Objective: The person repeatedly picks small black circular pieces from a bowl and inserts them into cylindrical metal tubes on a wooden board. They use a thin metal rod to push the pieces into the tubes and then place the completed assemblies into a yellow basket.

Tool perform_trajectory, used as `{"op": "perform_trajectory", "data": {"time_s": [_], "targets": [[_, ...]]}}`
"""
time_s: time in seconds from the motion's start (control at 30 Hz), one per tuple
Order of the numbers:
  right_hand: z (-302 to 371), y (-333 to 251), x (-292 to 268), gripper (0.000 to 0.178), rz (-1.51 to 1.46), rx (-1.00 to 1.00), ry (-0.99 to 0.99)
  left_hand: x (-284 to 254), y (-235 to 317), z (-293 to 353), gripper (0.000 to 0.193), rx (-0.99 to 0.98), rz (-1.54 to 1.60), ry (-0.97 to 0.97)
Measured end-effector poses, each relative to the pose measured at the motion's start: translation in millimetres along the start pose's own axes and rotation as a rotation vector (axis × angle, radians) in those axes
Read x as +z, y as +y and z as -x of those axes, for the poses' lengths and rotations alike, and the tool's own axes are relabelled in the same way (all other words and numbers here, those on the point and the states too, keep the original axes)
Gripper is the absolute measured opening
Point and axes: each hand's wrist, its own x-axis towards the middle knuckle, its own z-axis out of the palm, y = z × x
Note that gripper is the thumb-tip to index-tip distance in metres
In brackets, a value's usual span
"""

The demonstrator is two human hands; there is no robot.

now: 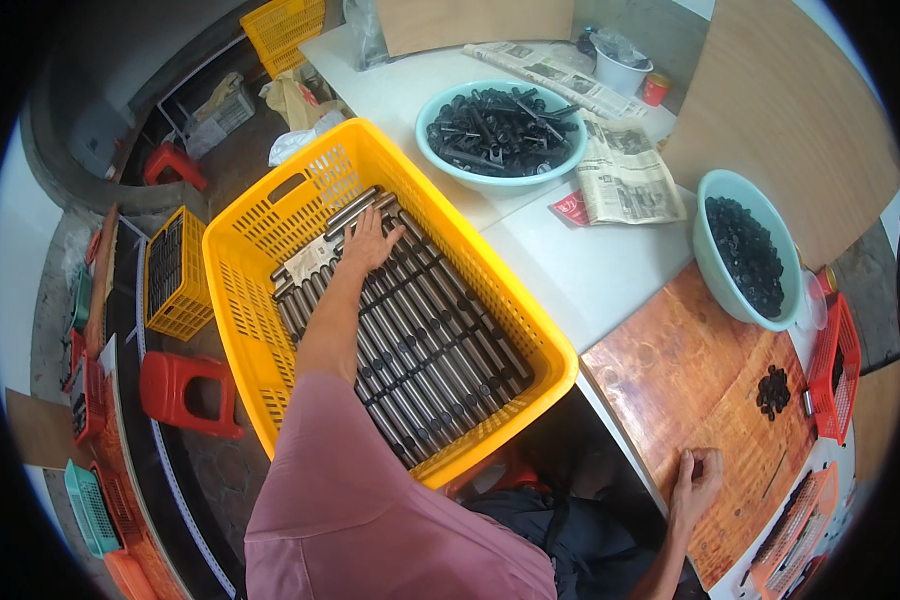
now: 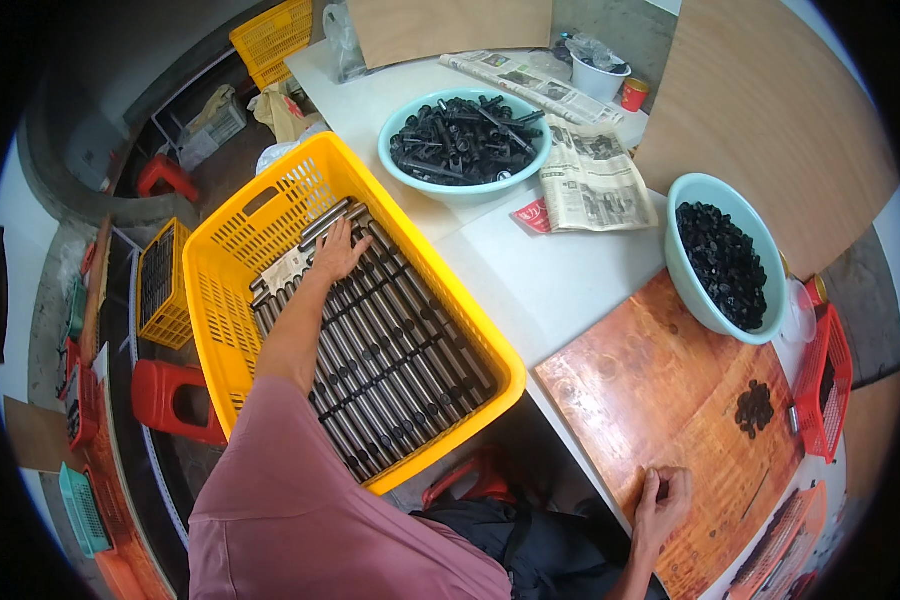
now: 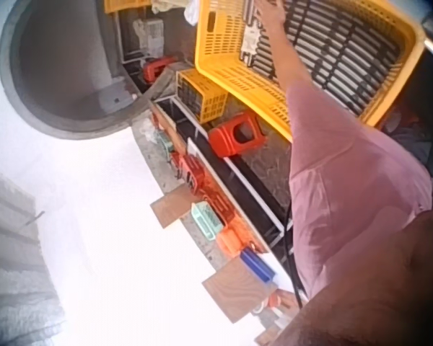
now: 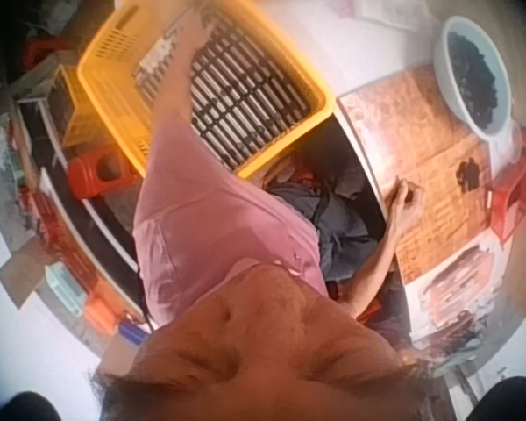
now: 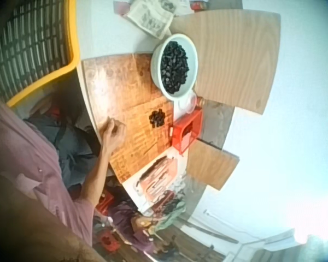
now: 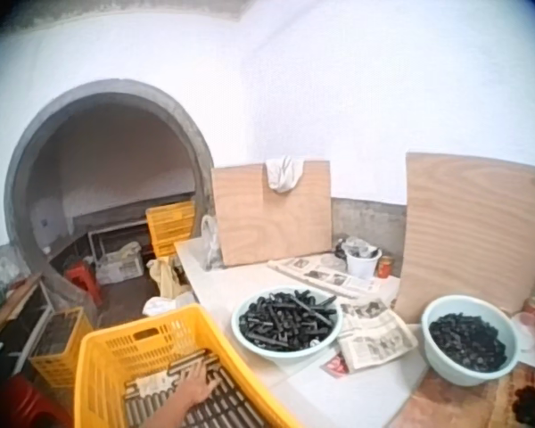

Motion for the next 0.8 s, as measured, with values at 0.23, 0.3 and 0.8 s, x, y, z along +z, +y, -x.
{"op": "perform_trajectory", "data": {"time_s": [0.23,0.3,0.8], "targets": [[0.4,-5.9,-1.4,0.018,-0.062,0.056,-0.009,-11.0,-74.2,6.6,0.06,-0.103,0.295,0.57],[-0.4,-4.5,-2.4,0.019,-0.064,0.03,-0.016,-10.8,-108.6,13.3,0.052,-0.164,0.278,0.686],[15.3,-0.3,-16.9,0.01,-0.353,0.231,-0.132,-149.0,-139.3,74.8,0.032,0.064,0.199,0.986]]}}
